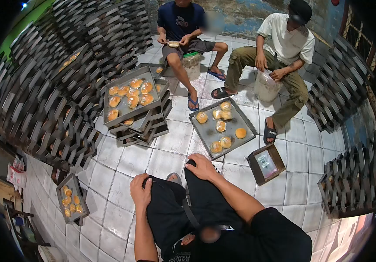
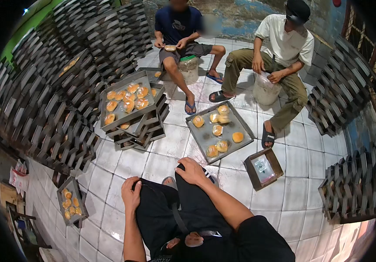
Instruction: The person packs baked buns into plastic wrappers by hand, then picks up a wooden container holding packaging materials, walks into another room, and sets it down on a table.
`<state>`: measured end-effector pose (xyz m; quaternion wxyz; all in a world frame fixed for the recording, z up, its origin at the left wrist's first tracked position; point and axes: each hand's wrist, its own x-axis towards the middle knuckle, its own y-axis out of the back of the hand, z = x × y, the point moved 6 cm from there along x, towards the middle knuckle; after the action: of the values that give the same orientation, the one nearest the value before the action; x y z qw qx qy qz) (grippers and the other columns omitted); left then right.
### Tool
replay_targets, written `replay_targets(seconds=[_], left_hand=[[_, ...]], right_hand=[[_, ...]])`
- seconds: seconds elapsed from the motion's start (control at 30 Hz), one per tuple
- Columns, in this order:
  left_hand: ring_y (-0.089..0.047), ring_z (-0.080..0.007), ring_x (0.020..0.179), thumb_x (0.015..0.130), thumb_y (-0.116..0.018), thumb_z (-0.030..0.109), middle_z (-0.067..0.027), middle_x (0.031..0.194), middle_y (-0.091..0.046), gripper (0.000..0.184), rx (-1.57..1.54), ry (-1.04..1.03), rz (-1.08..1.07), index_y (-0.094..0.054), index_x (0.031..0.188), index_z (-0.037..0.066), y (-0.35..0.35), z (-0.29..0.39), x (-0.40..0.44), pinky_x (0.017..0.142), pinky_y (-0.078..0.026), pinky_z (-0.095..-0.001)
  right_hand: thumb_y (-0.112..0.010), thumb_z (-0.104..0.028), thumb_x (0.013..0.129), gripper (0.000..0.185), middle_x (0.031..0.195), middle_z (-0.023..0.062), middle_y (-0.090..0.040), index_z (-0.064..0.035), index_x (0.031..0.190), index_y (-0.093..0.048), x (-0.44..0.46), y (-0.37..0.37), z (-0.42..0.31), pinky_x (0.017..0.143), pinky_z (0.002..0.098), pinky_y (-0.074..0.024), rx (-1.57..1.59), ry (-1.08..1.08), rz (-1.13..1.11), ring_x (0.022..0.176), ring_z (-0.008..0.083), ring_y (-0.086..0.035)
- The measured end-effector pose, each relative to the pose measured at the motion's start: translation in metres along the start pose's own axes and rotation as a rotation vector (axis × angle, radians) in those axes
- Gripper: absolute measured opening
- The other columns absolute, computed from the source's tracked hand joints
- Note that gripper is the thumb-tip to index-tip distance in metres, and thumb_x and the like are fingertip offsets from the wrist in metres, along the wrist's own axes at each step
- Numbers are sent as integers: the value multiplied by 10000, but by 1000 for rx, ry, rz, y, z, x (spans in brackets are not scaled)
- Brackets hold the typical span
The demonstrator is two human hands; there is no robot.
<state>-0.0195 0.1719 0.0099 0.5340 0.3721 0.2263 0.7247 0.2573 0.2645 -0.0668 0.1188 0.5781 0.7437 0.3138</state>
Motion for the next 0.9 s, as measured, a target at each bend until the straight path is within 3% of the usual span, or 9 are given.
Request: replay_targets(seconds=[0.9], left_hand=[[-583, -305, 1162, 915, -628, 215, -107, 1132, -691, 221, -29, 28, -38, -696, 1038, 45, -1, 2, 0, 1053, -373, -415]], right_hand=[[-635, -319, 889, 414, 1168, 196, -626, 5, 1147, -639, 0, 2, 0, 978, 430, -457, 19, -11, -6, 1126, 375, -579]])
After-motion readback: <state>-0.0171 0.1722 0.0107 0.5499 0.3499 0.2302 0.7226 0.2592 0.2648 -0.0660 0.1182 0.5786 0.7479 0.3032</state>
